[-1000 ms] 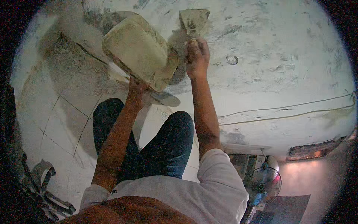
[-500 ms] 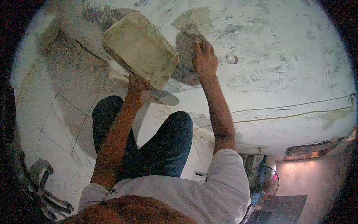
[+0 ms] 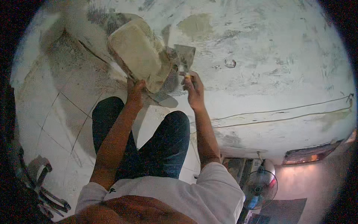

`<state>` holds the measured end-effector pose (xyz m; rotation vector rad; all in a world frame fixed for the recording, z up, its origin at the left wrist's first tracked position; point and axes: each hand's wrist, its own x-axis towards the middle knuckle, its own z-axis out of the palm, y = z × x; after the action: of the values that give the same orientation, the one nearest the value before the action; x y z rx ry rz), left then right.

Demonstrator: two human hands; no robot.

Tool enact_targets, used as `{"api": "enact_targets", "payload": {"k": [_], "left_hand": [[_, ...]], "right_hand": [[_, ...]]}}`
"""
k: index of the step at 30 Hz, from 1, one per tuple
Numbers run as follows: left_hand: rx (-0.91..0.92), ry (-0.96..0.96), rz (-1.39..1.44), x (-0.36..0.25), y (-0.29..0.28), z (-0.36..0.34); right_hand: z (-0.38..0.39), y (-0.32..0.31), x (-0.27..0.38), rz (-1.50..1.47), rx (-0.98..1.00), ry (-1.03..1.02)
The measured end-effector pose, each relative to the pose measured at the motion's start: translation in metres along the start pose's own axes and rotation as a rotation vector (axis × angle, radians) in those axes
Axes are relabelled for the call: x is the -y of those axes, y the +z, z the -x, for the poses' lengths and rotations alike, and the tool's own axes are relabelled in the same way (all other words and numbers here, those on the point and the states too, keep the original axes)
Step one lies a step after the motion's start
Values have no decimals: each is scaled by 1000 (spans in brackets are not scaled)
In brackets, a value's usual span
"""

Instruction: Apply plaster filler to a wall surface using a hawk and a putty knife.

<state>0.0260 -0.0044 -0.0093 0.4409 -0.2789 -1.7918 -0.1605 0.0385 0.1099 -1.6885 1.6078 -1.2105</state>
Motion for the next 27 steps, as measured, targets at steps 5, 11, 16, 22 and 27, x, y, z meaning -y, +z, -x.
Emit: {"api": "enact_targets", "payload": {"k": [5, 11, 16, 22, 27], "left_hand": [[15, 6, 50, 5, -10, -10], [-64, -45, 96, 5, -21, -21], [-90, -20, 128, 9, -24, -18], [-5, 17, 32, 12, -32, -24], [-83, 0, 60, 14, -27, -20]], "right_hand": [[-37, 51, -34, -701, 125, 171], [-62, 74, -50, -997, -26, 315], [-83, 80, -49, -1056, 25, 170], [-109, 63, -16, -979, 154, 209], [-105, 22, 31, -1051, 30, -132]]}}
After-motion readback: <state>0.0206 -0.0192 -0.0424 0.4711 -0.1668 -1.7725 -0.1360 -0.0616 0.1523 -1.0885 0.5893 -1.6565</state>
